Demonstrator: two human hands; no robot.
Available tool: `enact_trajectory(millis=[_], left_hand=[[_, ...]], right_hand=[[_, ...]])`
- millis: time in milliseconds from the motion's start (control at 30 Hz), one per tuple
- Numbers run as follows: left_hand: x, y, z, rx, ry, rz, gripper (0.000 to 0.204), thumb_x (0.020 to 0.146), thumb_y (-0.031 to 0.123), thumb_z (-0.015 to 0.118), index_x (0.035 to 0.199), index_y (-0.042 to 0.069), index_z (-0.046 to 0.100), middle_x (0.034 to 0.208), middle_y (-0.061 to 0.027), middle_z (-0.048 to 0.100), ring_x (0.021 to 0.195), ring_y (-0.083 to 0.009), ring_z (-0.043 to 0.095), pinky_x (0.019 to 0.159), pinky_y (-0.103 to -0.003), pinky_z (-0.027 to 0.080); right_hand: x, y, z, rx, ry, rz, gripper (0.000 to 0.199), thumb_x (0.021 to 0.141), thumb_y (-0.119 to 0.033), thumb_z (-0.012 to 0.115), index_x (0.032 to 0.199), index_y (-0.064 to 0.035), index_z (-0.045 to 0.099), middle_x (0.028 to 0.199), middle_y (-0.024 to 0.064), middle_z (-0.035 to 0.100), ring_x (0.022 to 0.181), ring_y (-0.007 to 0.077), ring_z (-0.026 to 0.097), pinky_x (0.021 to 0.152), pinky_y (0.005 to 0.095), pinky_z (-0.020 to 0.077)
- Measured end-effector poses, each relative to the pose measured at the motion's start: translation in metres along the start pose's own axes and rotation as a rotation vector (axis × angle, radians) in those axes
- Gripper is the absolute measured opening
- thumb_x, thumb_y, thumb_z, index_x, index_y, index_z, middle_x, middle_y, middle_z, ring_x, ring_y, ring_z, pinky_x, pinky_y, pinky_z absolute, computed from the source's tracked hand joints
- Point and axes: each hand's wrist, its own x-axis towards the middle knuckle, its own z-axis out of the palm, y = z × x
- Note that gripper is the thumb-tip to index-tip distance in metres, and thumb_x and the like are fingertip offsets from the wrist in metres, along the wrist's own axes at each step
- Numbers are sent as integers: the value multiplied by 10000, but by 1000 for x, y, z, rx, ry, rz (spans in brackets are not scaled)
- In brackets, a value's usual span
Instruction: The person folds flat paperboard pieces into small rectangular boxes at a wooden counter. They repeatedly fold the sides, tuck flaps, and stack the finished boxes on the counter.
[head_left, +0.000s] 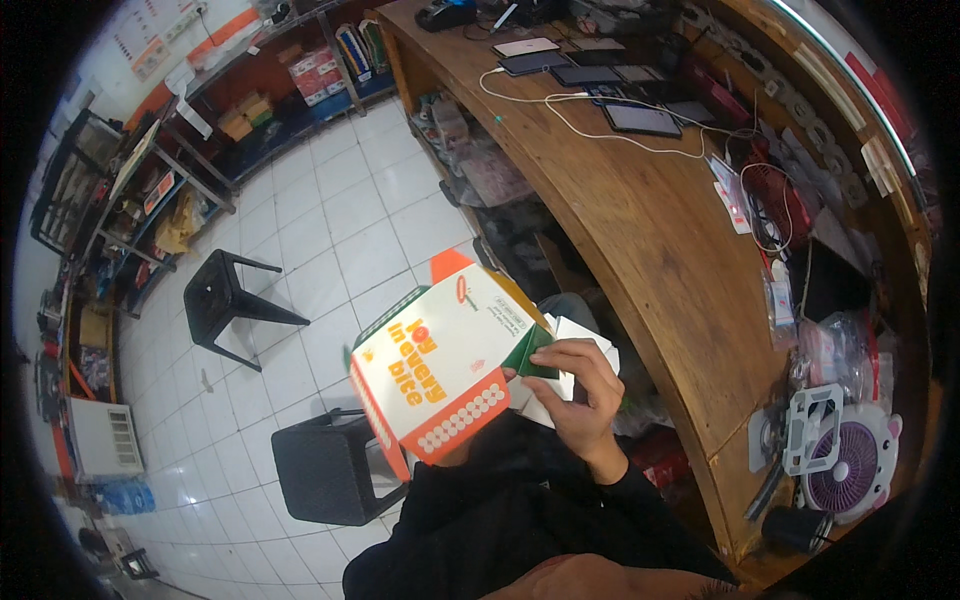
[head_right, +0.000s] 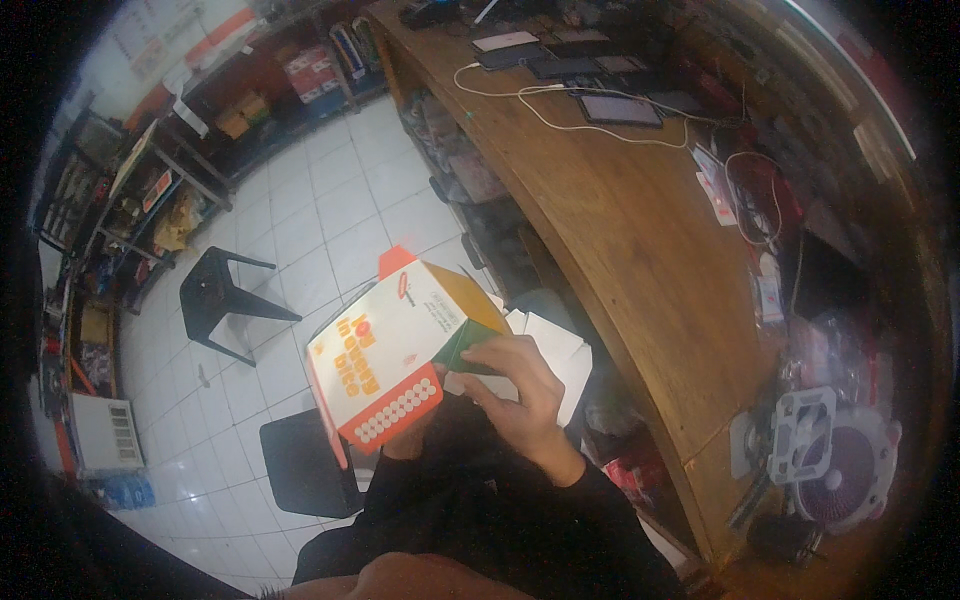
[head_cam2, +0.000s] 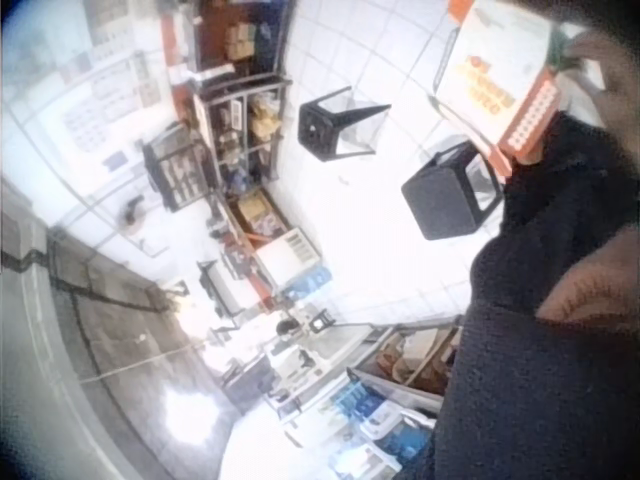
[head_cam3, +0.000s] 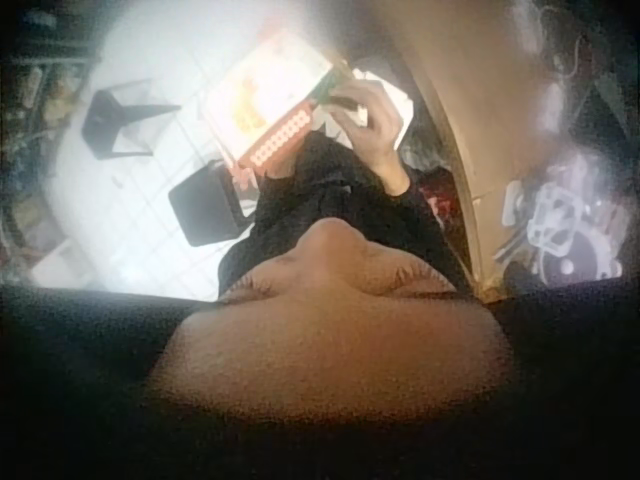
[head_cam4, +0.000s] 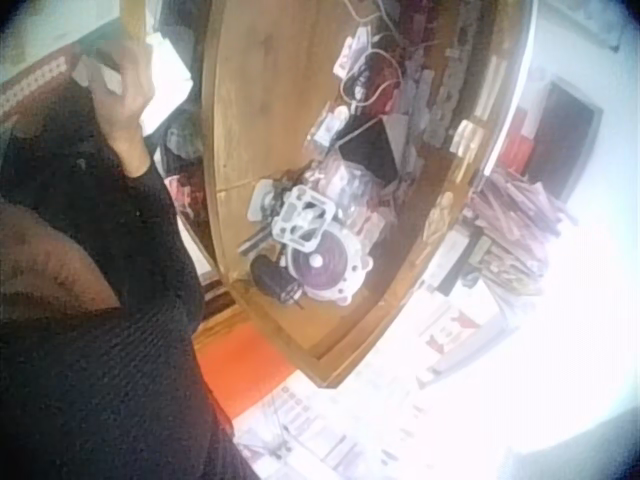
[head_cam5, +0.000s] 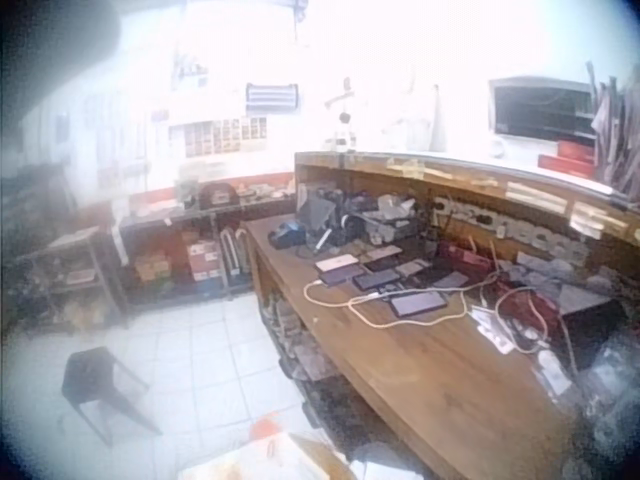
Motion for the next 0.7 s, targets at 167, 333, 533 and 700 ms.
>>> enact_trajectory(millis=[167, 333, 533, 700], left_hand=[[0, 19, 3, -280, -33, -193, 435, 916, 141, 654, 1304, 44, 483, 1232, -99, 544, 1140, -202, 535, 931, -337, 461], [-4, 8, 4, -254, 117, -64, 489, 867, 211, 726, 1292, 83, 521, 1238, -97, 569, 1121, -205, 563, 914, -347, 478], [-16, 10, -12, -208, 84, -83, 465, 849, 195, 727, 1258, 76, 540, 1236, -106, 573, 1142, -215, 554, 927, -353, 472], [-27, 18, -15, -180, 30, -104, 445, 835, 182, 728, 1230, 69, 555, 1236, -114, 577, 1160, -225, 547, 938, -358, 467]], right_hand=[[0, 0, -4, -20, -15, 78, 266, 717, 23, 788, 964, -1, 690, 996, 133, 683, 887, 273, 663, 771, 335, 533], [-3, 3, -5, -66, 44, 37, 238, 712, 51, 769, 932, 15, 686, 966, 139, 676, 861, 262, 655, 745, 332, 527], [4, 0, -4, -8, 4, -65, 148, 720, 37, 760, 847, 32, 686, 876, 119, 666, 790, 220, 648, 693, 305, 512], [5, 8, -14, 43, -108, 1, 154, 725, 34, 756, 863, 25, 689, 882, 115, 668, 789, 227, 651, 695, 305, 513]])
